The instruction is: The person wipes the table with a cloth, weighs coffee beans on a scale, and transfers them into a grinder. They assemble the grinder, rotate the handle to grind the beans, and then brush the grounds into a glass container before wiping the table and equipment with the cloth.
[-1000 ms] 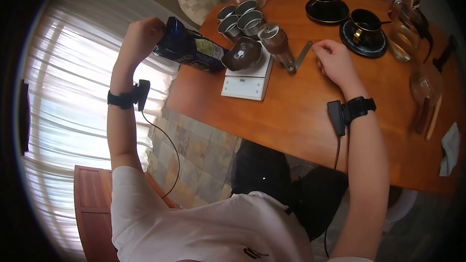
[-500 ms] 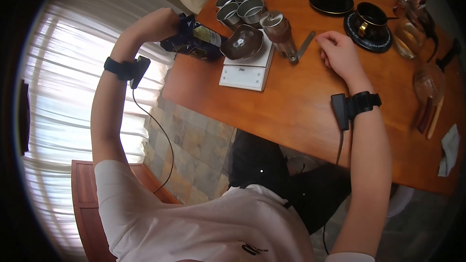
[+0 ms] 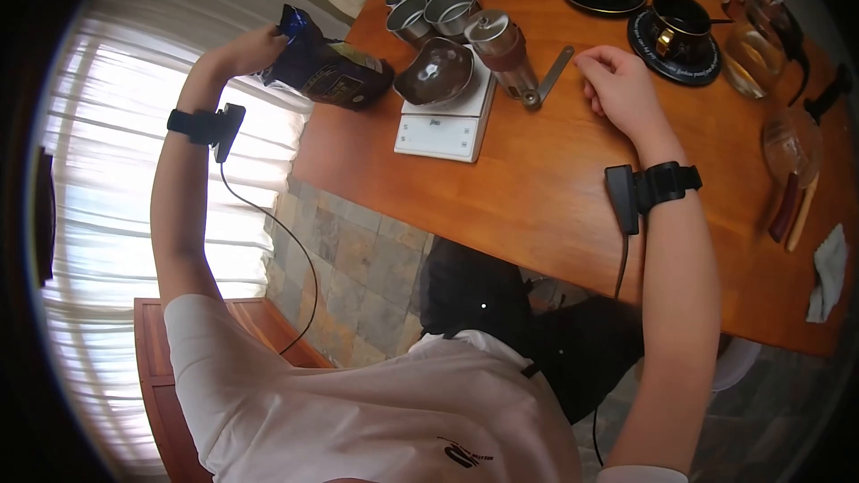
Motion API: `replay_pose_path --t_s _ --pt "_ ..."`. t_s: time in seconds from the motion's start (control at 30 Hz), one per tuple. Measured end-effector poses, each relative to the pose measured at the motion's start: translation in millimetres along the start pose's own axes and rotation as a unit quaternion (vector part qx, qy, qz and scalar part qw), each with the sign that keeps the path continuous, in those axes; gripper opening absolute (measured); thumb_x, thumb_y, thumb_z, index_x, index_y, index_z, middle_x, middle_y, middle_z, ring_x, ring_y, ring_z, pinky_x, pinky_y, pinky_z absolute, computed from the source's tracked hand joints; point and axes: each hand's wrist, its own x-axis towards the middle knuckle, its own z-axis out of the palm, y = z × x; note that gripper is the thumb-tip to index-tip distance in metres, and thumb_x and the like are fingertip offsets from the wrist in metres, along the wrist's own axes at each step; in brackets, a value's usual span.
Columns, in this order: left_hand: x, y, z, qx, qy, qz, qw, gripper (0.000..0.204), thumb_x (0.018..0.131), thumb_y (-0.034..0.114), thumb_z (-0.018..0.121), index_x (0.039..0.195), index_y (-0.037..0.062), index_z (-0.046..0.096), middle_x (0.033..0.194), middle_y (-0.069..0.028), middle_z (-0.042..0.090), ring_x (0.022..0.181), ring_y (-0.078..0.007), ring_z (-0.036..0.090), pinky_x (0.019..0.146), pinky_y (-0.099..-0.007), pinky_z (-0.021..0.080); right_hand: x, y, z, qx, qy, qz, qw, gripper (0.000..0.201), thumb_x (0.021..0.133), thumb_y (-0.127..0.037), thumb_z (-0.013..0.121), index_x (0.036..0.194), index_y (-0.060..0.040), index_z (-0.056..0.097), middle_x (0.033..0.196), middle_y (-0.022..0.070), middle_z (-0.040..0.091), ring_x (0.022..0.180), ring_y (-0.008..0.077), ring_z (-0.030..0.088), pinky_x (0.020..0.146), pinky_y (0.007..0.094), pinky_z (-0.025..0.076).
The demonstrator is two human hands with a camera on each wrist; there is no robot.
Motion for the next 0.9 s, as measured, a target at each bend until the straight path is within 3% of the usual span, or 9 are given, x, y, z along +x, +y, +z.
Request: replay_pose_path --t_s 0.17,0.27,0.33,0.43,0.57,0.63,0.77,0.83,0.9 --pt "-22.7 -18.7 4.5 -0.015 0.044 -0.03 0.998 0.029 0.09 0.014 0.042 0.1 -0.0046 0.062 0.086 -0.0194 0.067 0.082 -0.0317 0.063 0.079 -0.0387 0.048 1.2 -1.5 0.4 -0.012 -0.001 -0.001 1.0 0.019 0.096 -0.02 0.062 0.098 -0.0017 0.067 0.065 -0.0024 0.056 0.051 0.0049 0.049 0.046 0.0198 0.038" --pt "-35.5 -24.8 24.4 -0.065 0.089 0.008 0.994 0.025 0.089 0.011 0.047 0.103 -0.0036 0.062 0.091 -0.0216 0.068 0.085 -0.0361 0.063 0.081 -0.0401 0.048 1.5 0.1 0.2 -0.011 0.003 0.003 1.0 0.019 0.096 -0.02 0.062 0.098 -0.0016 0.067 0.065 -0.0023 0.056 0.051 0.0049 0.049 0.046 0.02 0.038" --pt "-45.5 -15.8 40.4 -0.075 0.133 0.109 0.982 0.023 0.088 0.008 0.053 0.107 -0.002 0.061 0.098 -0.0234 0.068 0.092 -0.0413 0.062 0.083 -0.0418 0.048 1.4 -0.3 0.1 -0.03 0.009 0.008 0.999 0.02 0.098 -0.021 0.059 0.103 -0.0027 0.066 0.066 -0.0021 0.055 0.051 0.0046 0.047 0.046 0.0198 0.035" --pt "-61.5 -1.6 47.4 -0.03 0.066 0.056 0.996 0.024 0.09 0.01 0.055 0.111 -0.0011 0.061 0.105 -0.0251 0.066 0.1 -0.0452 0.059 0.087 -0.0429 0.048 2.2 4.3 -2.8 -0.026 0.003 -0.008 1.0 0.021 0.098 -0.022 0.058 0.103 -0.0033 0.066 0.066 -0.0022 0.055 0.051 0.0047 0.047 0.046 0.0198 0.035" --pt "-89.0 9.8 89.3 -0.094 0.21 0.118 0.966 0.025 0.09 0.004 0.048 0.11 -0.0027 0.061 0.107 -0.0279 0.064 0.102 -0.0472 0.056 0.088 -0.0449 0.048 1.4 2.0 -1.4 -0.032 0.011 0.004 0.999 0.022 0.099 -0.022 0.058 0.103 -0.0032 0.066 0.066 -0.0023 0.055 0.051 0.0049 0.047 0.047 0.0196 0.035" --pt "-88.9 -6.3 105.7 -0.099 0.195 0.066 0.974 0.027 0.088 0.002 0.05 0.112 -0.0028 0.06 0.108 -0.0273 0.064 0.103 -0.0469 0.056 0.089 -0.0444 0.048 -0.7 -2.3 -0.1 -0.023 0.013 0.007 1.0 0.021 0.097 -0.022 0.06 0.101 -0.003 0.067 0.066 -0.0025 0.055 0.051 0.0047 0.048 0.047 0.0198 0.037" --pt "-99.4 0.8 87.0 -0.117 0.208 0.088 0.967 0.025 0.088 0.003 0.053 0.111 -0.0043 0.06 0.105 -0.026 0.066 0.1 -0.046 0.059 0.09 -0.0425 0.048 -0.5 -2.0 -0.8 -0.014 0.008 0.007 1.0 0.019 0.096 -0.022 0.062 0.099 -0.0032 0.067 0.066 -0.003 0.055 0.051 0.0043 0.048 0.047 0.0201 0.038" --pt "-96.4 -6.3 70.6 -0.146 0.17 0.08 0.971 0.025 0.088 0.004 0.054 0.11 -0.005 0.06 0.102 -0.0258 0.067 0.095 -0.0431 0.061 0.089 -0.0404 0.047 0.7 -0.3 -1.1 -0.02 0.006 0.005 1.0 0.02 0.096 -0.022 0.062 0.099 -0.0033 0.067 0.066 -0.003 0.055 0.051 0.0043 0.048 0.047 0.0201 0.038" --pt "-84.3 -24.6 52.7 -0.112 0.12 0.011 0.986 0.022 0.086 0.004 0.053 0.104 -0.0066 0.062 0.088 -0.0227 0.067 0.082 -0.0314 0.064 0.081 -0.0378 0.049 0.7 0.7 -0.5 -0.023 0.005 0.002 1.0 0.02 0.096 -0.022 0.062 0.099 -0.0033 0.067 0.066 -0.0029 0.055 0.052 0.0042 0.048 0.047 0.0202 0.038"
